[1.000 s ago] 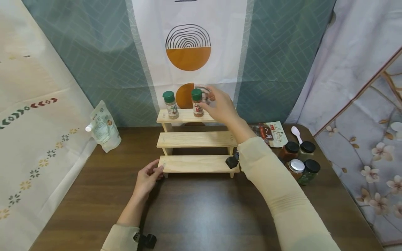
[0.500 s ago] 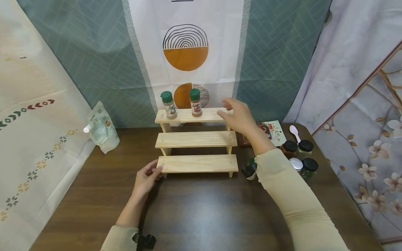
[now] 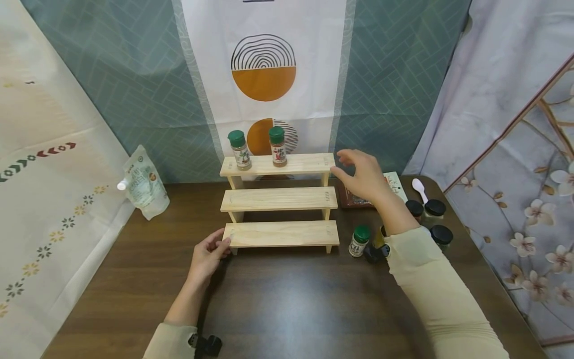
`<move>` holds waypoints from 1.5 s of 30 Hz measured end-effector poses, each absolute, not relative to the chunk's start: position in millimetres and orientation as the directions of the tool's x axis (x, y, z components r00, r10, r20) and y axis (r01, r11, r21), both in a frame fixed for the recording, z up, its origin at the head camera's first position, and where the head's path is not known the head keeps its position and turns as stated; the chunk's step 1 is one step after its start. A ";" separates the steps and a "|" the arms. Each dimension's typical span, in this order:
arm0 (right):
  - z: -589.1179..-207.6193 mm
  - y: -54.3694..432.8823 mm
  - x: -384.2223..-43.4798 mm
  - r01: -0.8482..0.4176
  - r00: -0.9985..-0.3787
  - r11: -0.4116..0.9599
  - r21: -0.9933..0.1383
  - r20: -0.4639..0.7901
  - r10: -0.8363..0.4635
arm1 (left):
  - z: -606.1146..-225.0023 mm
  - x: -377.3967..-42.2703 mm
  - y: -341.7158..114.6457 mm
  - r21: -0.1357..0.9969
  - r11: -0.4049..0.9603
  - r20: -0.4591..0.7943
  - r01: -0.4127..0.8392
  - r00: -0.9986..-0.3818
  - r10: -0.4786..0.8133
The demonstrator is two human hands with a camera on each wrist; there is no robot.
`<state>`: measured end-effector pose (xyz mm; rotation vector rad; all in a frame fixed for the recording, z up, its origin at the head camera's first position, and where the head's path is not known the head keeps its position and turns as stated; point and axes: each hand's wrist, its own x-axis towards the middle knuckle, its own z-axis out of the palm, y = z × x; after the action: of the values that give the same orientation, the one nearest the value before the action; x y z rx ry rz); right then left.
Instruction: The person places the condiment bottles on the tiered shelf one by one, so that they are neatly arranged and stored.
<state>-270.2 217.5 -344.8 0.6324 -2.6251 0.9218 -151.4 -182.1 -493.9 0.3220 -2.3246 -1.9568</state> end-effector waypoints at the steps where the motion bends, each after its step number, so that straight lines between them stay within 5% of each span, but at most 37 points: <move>1: -344.8 220.2 -268.2 -0.488 -0.865 0.702 -0.520 0.398 -0.306 | -493.8 -151.4 -182.0 0.982 0.158 -0.069 -0.105 -0.974 -0.216; 17: -348.4 269.1 -244.6 -0.367 -0.924 0.741 -0.562 0.313 -0.221 | -496.4 -151.8 -181.1 0.980 0.179 -0.045 -0.089 -0.971 -0.236; 45: -388.5 359.6 -230.0 -0.333 -0.923 0.841 -0.426 0.331 -0.198 | -496.1 -153.0 -181.3 0.979 0.174 -0.059 -0.103 -0.969 -0.238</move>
<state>-230.0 359.6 -388.5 0.4045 -2.7460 0.7080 -153.0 -181.3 -496.1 0.3388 -2.3223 -1.9234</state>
